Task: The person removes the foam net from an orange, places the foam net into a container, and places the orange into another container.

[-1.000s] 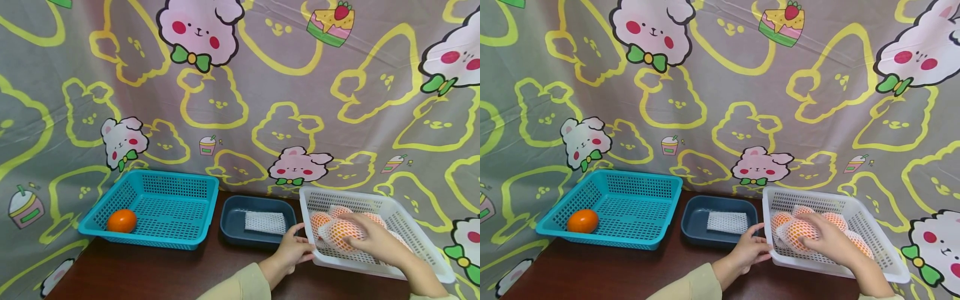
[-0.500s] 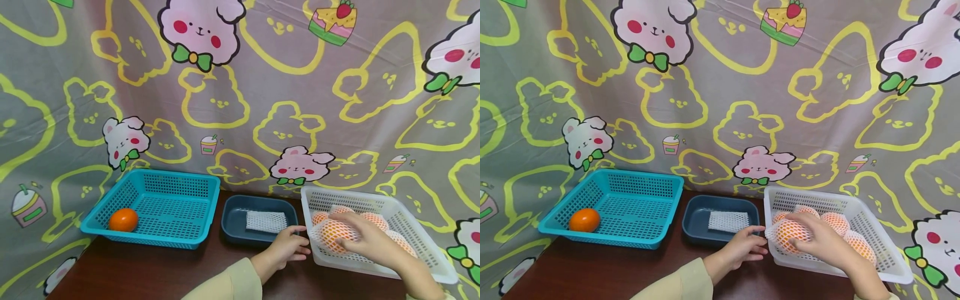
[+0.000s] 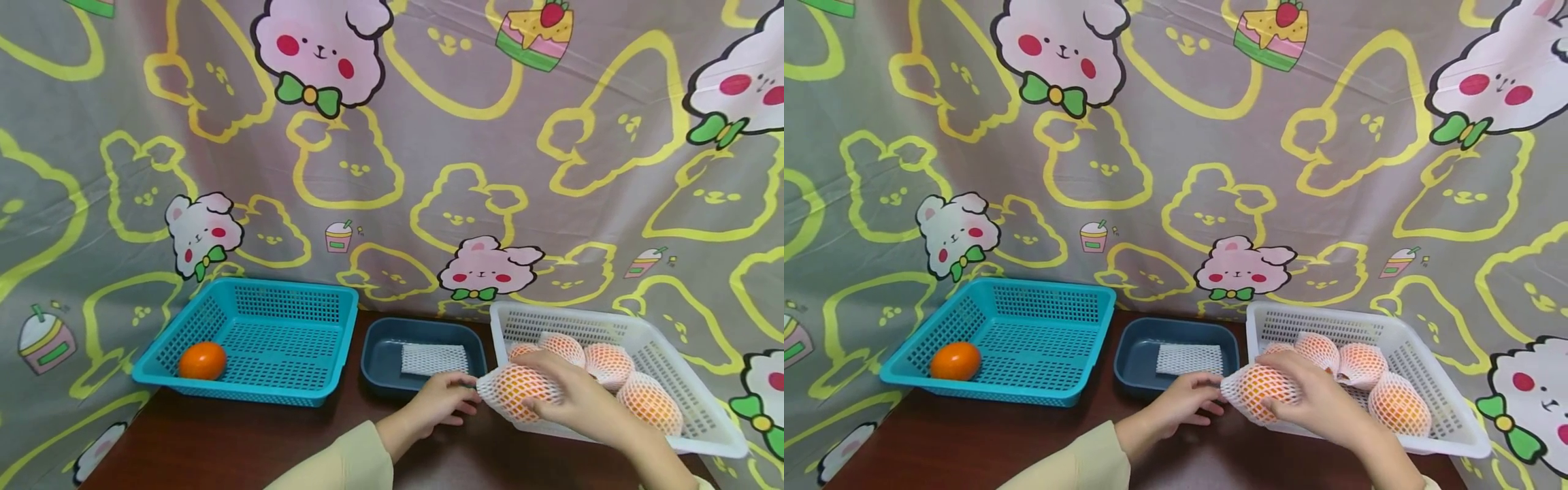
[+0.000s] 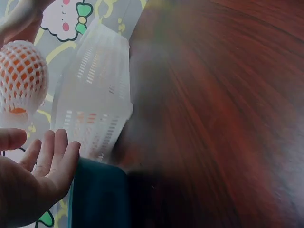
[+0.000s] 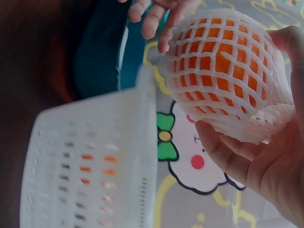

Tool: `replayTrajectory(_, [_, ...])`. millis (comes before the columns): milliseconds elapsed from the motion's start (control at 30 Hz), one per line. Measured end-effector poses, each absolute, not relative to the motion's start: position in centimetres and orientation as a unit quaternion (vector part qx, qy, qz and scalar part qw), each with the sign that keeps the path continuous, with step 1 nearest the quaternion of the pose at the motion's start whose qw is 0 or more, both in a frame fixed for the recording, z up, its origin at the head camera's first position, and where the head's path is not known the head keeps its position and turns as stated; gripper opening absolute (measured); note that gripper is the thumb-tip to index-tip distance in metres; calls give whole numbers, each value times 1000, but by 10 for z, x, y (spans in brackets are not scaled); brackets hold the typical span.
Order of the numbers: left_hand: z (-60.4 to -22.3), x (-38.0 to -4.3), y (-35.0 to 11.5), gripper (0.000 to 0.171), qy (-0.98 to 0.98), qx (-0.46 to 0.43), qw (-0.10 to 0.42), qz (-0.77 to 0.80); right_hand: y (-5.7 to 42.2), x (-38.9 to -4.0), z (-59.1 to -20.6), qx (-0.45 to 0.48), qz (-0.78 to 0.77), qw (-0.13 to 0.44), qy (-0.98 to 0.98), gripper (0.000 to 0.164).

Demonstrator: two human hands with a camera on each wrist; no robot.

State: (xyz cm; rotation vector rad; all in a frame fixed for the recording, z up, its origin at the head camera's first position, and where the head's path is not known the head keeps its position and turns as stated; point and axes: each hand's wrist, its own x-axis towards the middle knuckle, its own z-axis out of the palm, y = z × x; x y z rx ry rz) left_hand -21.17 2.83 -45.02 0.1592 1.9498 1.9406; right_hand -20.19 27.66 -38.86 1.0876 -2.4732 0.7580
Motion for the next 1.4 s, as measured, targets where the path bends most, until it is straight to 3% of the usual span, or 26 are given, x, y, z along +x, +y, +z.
replayTrajectory(200, [-454, -209, 13, 26, 697, 43, 194, 689, 265, -201, -398, 389, 272, 182, -861, 59])
replayTrajectory(933, [-477, -197, -33, 24, 719, 75, 197, 663, 225, -195, -428, 452, 270, 114, -843, 52])
replayTrajectory(1400, [-480, -193, -48, 28, 710, 122, 210, 660, 201, -200, -447, 420, 316, -49, -849, 47])
